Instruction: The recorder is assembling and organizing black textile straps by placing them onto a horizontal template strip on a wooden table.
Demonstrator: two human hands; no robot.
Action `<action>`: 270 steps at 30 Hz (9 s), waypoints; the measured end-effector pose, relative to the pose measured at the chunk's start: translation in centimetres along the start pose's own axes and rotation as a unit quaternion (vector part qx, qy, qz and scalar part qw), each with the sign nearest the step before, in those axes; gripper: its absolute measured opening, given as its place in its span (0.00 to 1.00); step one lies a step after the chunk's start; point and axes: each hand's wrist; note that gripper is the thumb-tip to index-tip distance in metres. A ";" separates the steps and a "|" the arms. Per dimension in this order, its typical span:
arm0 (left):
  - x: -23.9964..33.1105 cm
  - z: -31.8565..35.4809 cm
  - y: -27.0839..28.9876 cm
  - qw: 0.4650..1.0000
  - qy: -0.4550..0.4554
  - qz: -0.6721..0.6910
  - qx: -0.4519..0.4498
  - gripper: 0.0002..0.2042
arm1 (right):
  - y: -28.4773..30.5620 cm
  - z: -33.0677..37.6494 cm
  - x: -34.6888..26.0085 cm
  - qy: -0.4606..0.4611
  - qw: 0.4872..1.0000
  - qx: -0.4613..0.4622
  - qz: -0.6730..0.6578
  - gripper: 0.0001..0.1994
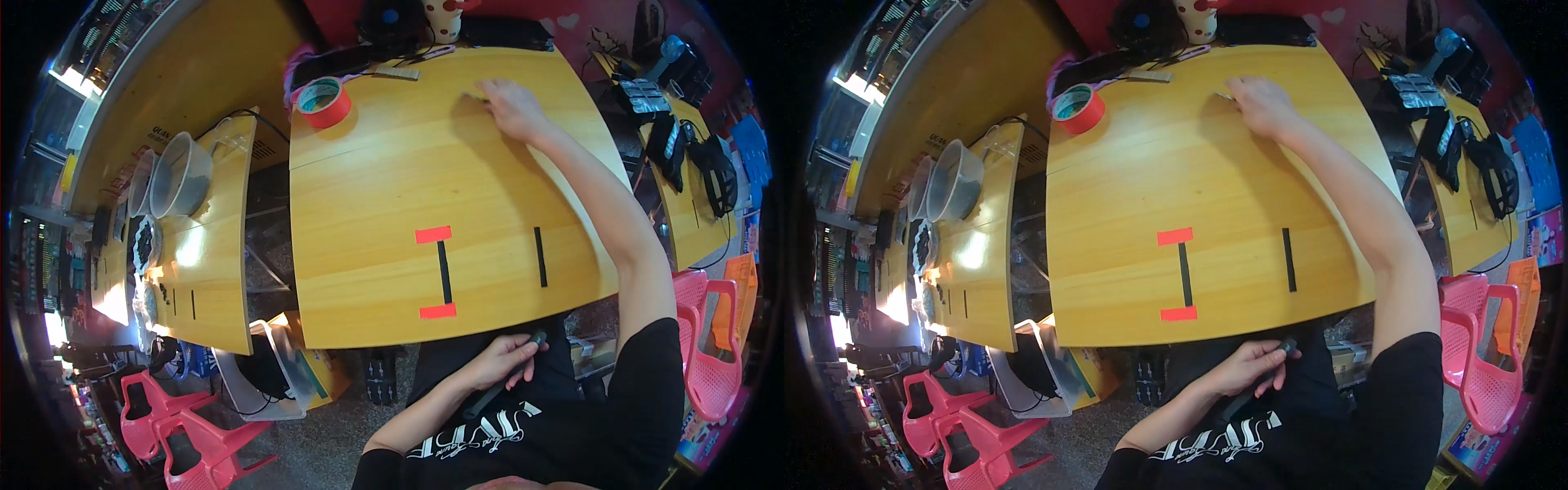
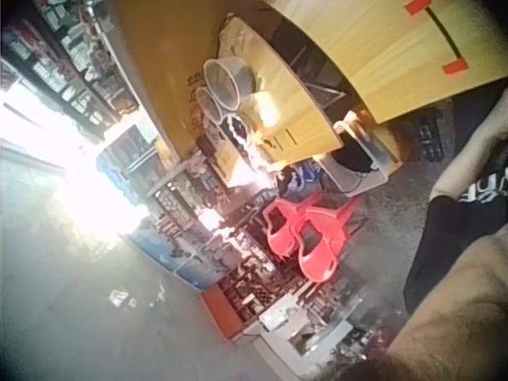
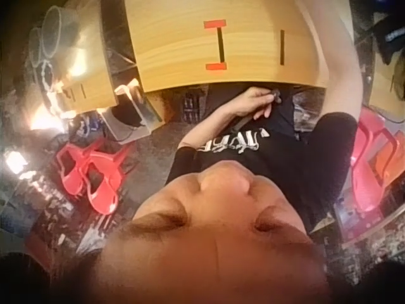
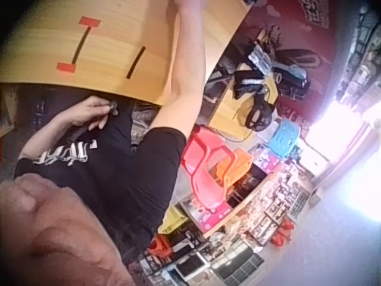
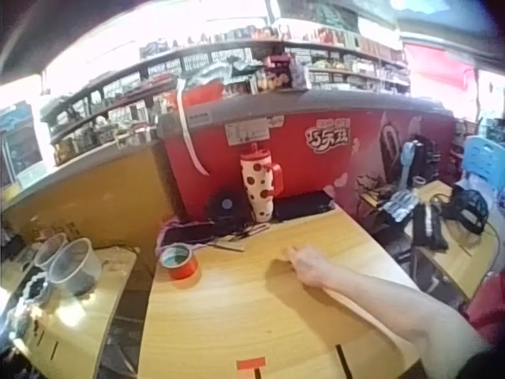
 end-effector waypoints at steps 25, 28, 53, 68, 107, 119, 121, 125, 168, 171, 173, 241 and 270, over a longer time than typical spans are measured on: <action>2.9 10.3 -11.3 0.923 -0.053 -0.325 0.197 0.09 | 13.7 34.4 -23.7 0.000 0.841 -0.041 -0.539 0.08; 3.1 11.1 -14.5 0.319 -0.327 -0.735 0.501 0.13 | 13.2 35.6 -24.2 -0.124 0.827 -0.011 -0.548 0.06; -2.3 10.3 -9.0 0.861 -0.361 -0.028 0.358 0.08 | 9.2 36.6 -26.2 -0.209 0.698 -0.011 -0.684 0.11; 1.4 12.7 -14.3 0.382 -0.260 -0.757 0.462 0.16 | 11.8 35.3 -24.9 -0.146 0.813 -0.052 -0.562 0.05; -1.1 9.8 -9.2 0.911 -0.241 -0.183 0.280 0.15 | 12.1 34.8 -24.8 -0.050 0.888 0.037 -0.455 0.06; -1.1 9.6 -9.5 0.904 -0.250 -0.184 0.293 0.14 | 11.9 34.1 -25.6 0.022 0.965 0.045 -0.258 0.09; -1.1 9.6 -9.5 0.903 -0.247 -0.191 0.296 0.14 | 11.8 34.2 -25.8 0.026 0.970 0.045 -0.236 0.10; -1.3 9.7 -9.3 0.899 -0.253 -0.200 0.296 0.13 | 11.9 34.3 -26.0 0.028 0.975 0.042 -0.215 0.11; 0.9 11.3 -9.6 0.548 -0.196 -0.723 0.371 0.09 | 12.7 33.2 -23.8 0.191 0.964 -0.175 -0.063 0.07; 0.7 11.0 -9.1 0.569 -0.228 -0.688 0.389 0.07 | 11.1 33.2 -23.2 0.163 0.962 -0.131 -0.178 0.06; 0.9 11.1 -8.6 0.634 -0.237 -0.642 0.360 0.06 | 9.9 33.6 -22.9 0.158 0.954 -0.119 -0.226 0.06; -2.1 12.3 -4.4 0.804 -0.366 0.049 0.466 0.12 | 12.3 33.1 -26.1 0.394 0.910 -0.049 -0.121 0.16; 2.7 9.2 -3.1 0.904 -0.269 0.011 0.331 0.16 | 8.9 11.7 3.2 0.035 0.981 0.190 -0.004 0.06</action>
Point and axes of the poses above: each hand's wrist, its own z-axis away from the middle knuckle, its own y-axis out of the back of the hand, x = y × z, and after that the axes turned 12 degrees about -z, right-handed
